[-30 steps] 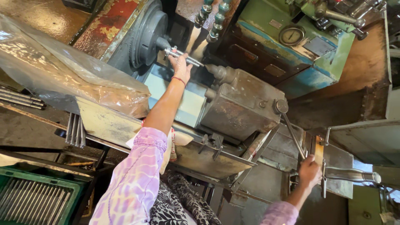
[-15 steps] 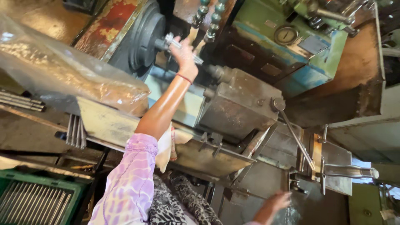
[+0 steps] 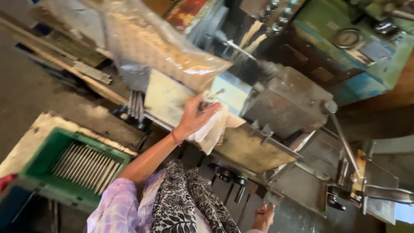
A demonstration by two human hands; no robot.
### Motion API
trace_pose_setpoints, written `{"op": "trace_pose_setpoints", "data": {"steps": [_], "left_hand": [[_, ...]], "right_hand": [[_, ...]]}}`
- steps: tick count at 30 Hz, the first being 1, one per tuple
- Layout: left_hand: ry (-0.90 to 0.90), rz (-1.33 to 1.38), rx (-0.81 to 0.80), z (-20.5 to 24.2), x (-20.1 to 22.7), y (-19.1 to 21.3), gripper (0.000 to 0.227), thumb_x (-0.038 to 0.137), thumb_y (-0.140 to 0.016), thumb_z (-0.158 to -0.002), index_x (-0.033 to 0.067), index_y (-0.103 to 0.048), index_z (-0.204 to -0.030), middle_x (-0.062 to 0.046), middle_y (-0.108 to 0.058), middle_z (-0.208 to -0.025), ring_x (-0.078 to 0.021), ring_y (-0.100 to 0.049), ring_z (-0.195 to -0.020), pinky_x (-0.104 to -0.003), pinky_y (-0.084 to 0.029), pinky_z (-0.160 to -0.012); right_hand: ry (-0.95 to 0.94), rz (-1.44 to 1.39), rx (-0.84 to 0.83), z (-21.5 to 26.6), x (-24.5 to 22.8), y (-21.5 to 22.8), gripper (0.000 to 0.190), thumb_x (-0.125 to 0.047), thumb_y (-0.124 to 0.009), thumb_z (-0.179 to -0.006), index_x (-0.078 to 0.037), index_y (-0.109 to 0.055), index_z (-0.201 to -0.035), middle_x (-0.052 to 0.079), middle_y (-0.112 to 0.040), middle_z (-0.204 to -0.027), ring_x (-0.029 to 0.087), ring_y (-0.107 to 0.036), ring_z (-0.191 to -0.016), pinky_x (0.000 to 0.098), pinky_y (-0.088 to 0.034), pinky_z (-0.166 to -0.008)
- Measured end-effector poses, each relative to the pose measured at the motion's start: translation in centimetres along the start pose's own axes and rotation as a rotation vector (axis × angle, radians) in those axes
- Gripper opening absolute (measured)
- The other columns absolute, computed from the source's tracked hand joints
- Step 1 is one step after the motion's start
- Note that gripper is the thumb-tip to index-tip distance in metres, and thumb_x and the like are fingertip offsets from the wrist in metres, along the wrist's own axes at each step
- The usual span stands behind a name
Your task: The person repeatedly picks up metal rods from a green bin, grinds one end against a rotating grinding wheel, and places the finished rods into a blue bin. The process is repeated for multiple rods in a consistent sequence.
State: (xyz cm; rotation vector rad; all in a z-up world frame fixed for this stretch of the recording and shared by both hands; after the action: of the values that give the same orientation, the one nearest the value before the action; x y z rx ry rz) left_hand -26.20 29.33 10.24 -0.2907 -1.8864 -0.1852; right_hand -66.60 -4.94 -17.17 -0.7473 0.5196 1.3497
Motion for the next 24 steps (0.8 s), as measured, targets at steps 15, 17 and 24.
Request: {"op": "trace_pose_setpoints", "data": {"steps": [15, 17, 24], "left_hand": [[0.264, -0.079, 0.533, 22.9, -7.1, 23.1, 0.036, 0.028, -0.081, -0.093, 0.0084, -0.054, -0.078, 0.008, -0.045, -0.066, -0.0056, -0.039, -0.060, -0.028, -0.034, -0.050], [0.340, 0.055, 0.606, 23.9, -7.6, 24.4, 0.045, 0.026, -0.081, -0.093, 0.0100, -0.049, -0.066, 0.012, -0.041, -0.063, -0.0025, -0.034, -0.058, -0.027, -0.028, -0.048], [0.324, 0.197, 0.845, 26.8, -5.5, 27.5, 0.050, 0.027, -0.081, -0.092, 0.0137, -0.045, -0.059, 0.012, -0.037, -0.060, -0.0025, -0.029, -0.056, -0.028, -0.022, -0.048]], "right_hand": [[0.273, 0.810, -1.581, 33.5, 26.0, -24.4, 0.027, -0.025, -0.059, -0.107, -0.002, -0.068, -0.099, 0.000, -0.061, -0.069, 0.005, -0.048, -0.058, 0.0211, -0.038, -0.052], [0.183, 0.768, -1.641, 39.1, 28.3, -25.6, 0.027, -0.027, -0.055, -0.109, -0.004, -0.064, -0.098, -0.003, -0.052, -0.066, 0.004, -0.042, -0.054, 0.0213, -0.033, -0.049], [0.068, 0.721, -1.612, 47.2, 30.0, -25.6, 0.032, -0.036, -0.052, -0.108, -0.007, -0.059, -0.095, -0.008, -0.038, -0.060, 0.002, -0.033, -0.046, 0.0220, -0.026, -0.041]]}}
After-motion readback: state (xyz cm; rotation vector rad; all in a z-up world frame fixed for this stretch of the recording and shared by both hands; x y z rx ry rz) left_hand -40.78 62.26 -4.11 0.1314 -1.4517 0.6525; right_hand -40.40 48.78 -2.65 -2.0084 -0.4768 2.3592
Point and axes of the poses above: each hand's wrist, its own z-axis away from the middle knuckle, its own y-axis out of the back of the hand, x = y × z, the point moved 2 cm from there along -z, towards the middle knuckle
